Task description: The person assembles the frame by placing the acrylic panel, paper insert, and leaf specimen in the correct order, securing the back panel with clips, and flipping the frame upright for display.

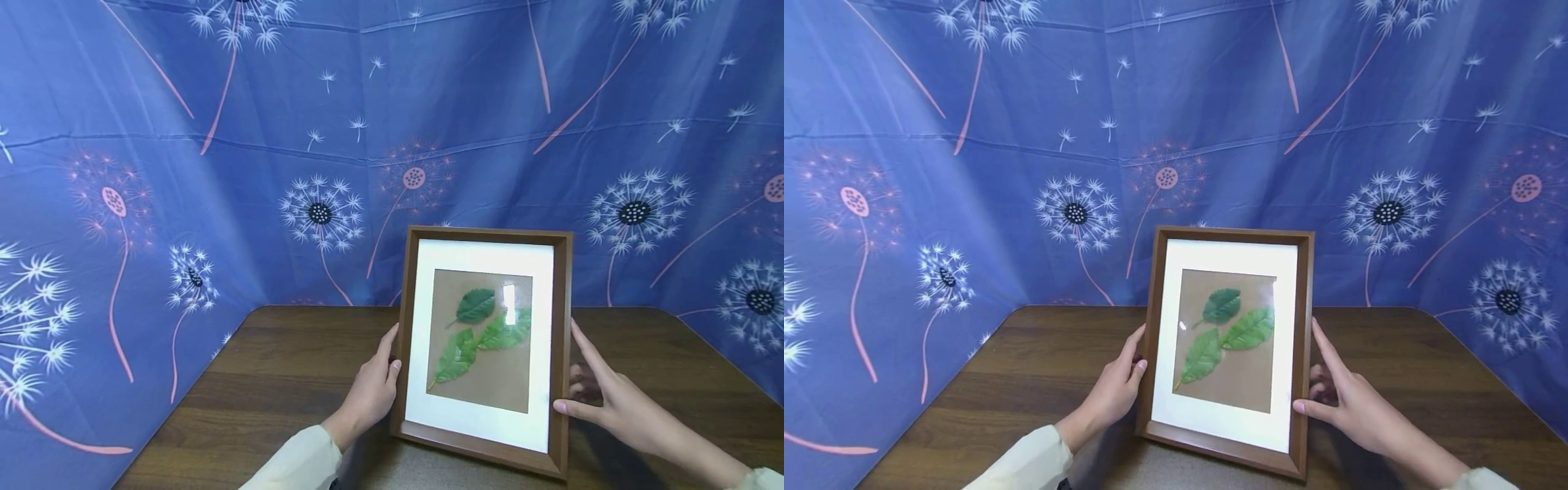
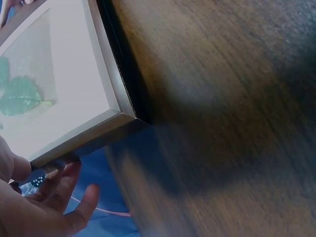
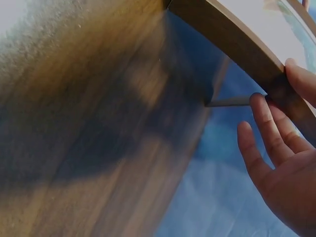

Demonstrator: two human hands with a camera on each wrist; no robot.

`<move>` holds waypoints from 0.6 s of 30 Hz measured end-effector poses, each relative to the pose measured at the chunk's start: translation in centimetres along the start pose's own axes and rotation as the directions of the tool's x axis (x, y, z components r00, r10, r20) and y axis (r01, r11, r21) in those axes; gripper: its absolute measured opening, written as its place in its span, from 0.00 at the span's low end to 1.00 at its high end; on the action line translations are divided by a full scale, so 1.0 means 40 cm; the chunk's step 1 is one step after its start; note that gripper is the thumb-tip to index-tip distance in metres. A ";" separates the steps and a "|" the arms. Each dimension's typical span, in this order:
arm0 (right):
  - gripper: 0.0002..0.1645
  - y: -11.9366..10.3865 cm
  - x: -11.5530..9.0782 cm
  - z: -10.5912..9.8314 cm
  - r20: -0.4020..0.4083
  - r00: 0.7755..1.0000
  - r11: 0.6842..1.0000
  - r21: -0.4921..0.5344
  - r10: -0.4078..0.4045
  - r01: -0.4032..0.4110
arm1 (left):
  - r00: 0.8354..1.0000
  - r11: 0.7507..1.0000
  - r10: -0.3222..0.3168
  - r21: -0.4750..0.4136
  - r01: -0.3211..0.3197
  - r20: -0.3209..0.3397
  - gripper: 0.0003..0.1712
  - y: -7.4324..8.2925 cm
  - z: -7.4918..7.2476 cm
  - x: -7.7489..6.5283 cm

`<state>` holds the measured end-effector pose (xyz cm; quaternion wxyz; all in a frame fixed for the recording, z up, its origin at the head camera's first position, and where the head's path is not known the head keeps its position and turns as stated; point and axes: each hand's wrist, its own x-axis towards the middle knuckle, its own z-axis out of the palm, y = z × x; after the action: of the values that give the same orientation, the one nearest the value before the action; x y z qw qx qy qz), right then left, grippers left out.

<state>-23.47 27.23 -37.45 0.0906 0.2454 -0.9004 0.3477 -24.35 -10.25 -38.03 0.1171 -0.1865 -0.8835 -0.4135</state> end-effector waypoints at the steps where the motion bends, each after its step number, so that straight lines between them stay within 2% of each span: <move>1: 0.74 0.002 0.004 0.000 -0.004 1.000 1.000 -0.006 -0.005 0.005 | 1.000 1.000 -0.006 0.000 0.006 0.004 0.33 0.000 0.000 -0.001; 6: 0.72 0.009 0.021 0.000 -0.034 0.999 0.999 -0.038 -0.031 0.030 | 1.000 1.000 -0.021 0.002 0.021 0.011 0.33 0.001 0.002 -0.002; 11: 0.69 0.009 0.024 0.004 -0.031 0.999 0.999 -0.048 0.009 -0.011 | 1.000 1.000 -0.023 -0.001 0.023 0.011 0.34 0.001 0.001 0.000; 14: 0.67 0.008 0.015 0.012 0.006 0.999 0.998 -0.025 0.051 -0.051 | 0.999 0.999 -0.033 -0.014 0.034 0.030 0.35 0.002 -0.003 -0.003; 18: 0.68 0.016 -0.004 0.023 0.122 0.991 0.994 0.084 0.061 -0.072 | 0.992 0.997 -0.073 -0.029 0.076 0.099 0.38 0.001 -0.010 -0.011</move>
<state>-23.67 27.09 -38.55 0.0142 0.2394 -0.8956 0.3747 -23.90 -10.64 -37.92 0.0554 -0.1753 -0.8876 -0.4222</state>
